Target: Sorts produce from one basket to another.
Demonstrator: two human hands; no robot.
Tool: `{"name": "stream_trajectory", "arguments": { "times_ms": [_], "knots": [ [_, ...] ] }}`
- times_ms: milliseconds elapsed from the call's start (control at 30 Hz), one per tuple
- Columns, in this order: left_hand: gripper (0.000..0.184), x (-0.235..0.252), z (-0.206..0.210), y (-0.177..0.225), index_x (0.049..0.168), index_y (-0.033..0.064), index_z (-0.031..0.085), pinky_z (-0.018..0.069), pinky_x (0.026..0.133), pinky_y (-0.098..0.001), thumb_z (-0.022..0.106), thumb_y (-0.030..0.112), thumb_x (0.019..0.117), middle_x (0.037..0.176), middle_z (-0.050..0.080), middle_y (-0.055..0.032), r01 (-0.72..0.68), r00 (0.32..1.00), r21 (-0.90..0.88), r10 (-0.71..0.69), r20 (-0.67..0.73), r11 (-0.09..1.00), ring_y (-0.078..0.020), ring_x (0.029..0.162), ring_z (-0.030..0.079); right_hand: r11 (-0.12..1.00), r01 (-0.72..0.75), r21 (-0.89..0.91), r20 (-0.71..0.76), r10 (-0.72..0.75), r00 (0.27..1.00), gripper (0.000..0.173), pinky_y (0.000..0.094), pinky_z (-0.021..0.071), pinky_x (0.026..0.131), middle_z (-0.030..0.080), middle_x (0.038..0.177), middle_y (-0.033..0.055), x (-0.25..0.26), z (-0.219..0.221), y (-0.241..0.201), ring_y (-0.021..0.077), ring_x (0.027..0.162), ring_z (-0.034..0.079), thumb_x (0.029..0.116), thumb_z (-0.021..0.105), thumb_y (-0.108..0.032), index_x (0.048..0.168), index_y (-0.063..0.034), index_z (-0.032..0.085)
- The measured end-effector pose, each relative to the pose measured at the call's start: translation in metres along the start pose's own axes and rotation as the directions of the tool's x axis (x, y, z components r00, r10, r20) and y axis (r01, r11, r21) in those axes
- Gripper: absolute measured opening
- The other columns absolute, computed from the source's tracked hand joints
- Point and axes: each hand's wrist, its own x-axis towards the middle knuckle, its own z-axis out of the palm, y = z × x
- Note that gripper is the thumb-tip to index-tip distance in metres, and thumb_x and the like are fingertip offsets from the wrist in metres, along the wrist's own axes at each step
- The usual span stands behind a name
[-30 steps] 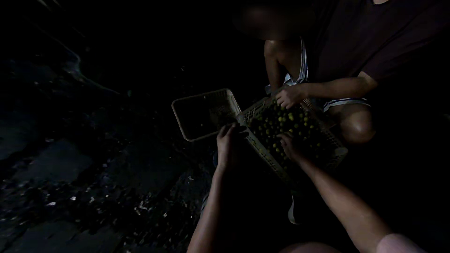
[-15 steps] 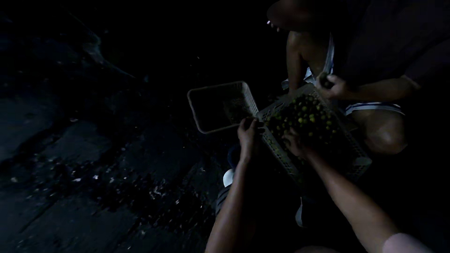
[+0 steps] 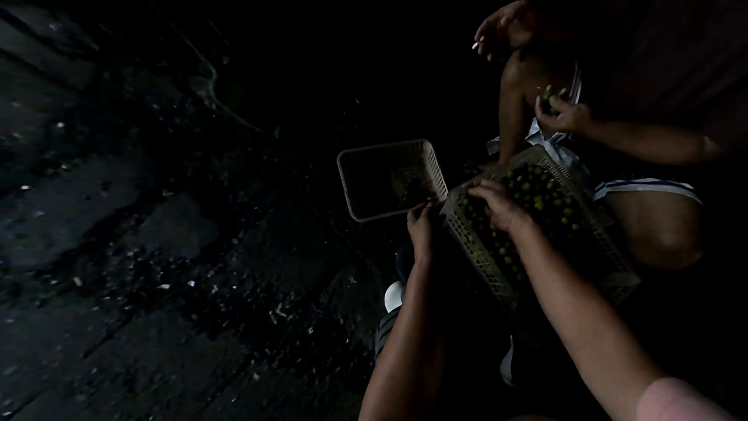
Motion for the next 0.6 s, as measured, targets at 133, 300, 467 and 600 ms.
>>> {"name": "stream_trajectory", "arguments": {
  "times_ms": [133, 300, 467, 600],
  "knots": [
    [0.038, 0.005, -0.005, 0.001, 0.137, 0.0014, 0.05, 0.0571, 0.073, -0.0363, 0.046, 0.027, 0.1097, 0.108, 0.066, -0.0147, 0.07, 0.996, -0.067, -0.066, 0.065, 0.995, -0.0207, 0.084, 0.067, 0.995, 0.009, 0.098, 0.13, -0.022, 0.991, 0.031, 0.03, 0.0578, 0.067, 0.065, 0.104, 0.0077, -0.007, 0.011, -0.012, 0.015, 0.076, 0.065, 0.1059, 0.047, -0.018, 0.132, -0.0073, 0.059],
    [0.035, 0.007, 0.001, 0.004, 0.124, 0.0, 0.058, 0.0542, 0.073, -0.0288, 0.044, 0.03, 0.1104, 0.097, 0.064, -0.008, 0.08, 0.995, -0.09, -0.074, 0.065, 0.993, -0.0121, 0.08, 0.062, 0.996, 0.068, 0.052, 0.259, -0.08, 0.963, 0.025, 0.0337, 0.0594, 0.069, 0.066, 0.103, 0.0101, -0.022, 0.024, 0.001, 0.0169, 0.078, 0.067, 0.1048, 0.048, -0.014, 0.125, -0.0027, 0.059],
    [0.036, 0.008, 0.003, 0.002, 0.115, 0.0036, 0.063, 0.052, 0.074, -0.0244, 0.044, 0.033, 0.1105, 0.094, 0.065, -0.0029, 0.099, 0.991, -0.02, -0.097, 0.095, 0.995, -0.0067, 0.08, 0.061, 0.994, 0.11, -0.013, 0.25, -0.104, 0.963, 0.033, 0.0367, 0.057, 0.087, 0.064, 0.123, 0.0112, -0.033, 0.044, 0.016, 0.0176, 0.105, 0.064, 0.1051, 0.052, -0.01, 0.138, -0.0028, 0.056],
    [0.04, 0.004, 0.001, 0.004, 0.126, 0.0035, 0.061, 0.0526, 0.078, -0.0275, 0.043, 0.035, 0.1103, 0.105, 0.068, -0.0048, 0.107, 0.985, 0.02, -0.109, 0.134, 0.994, -0.0087, 0.087, 0.064, 0.955, 0.267, -0.127, 0.171, -0.244, 0.955, 0.032, 0.0395, 0.0551, 0.095, 0.066, 0.123, 0.018, -0.041, 0.051, 0.034, 0.0214, 0.109, 0.065, 0.0985, 0.061, -0.004, 0.13, 0.0031, 0.062]
  ]
}}
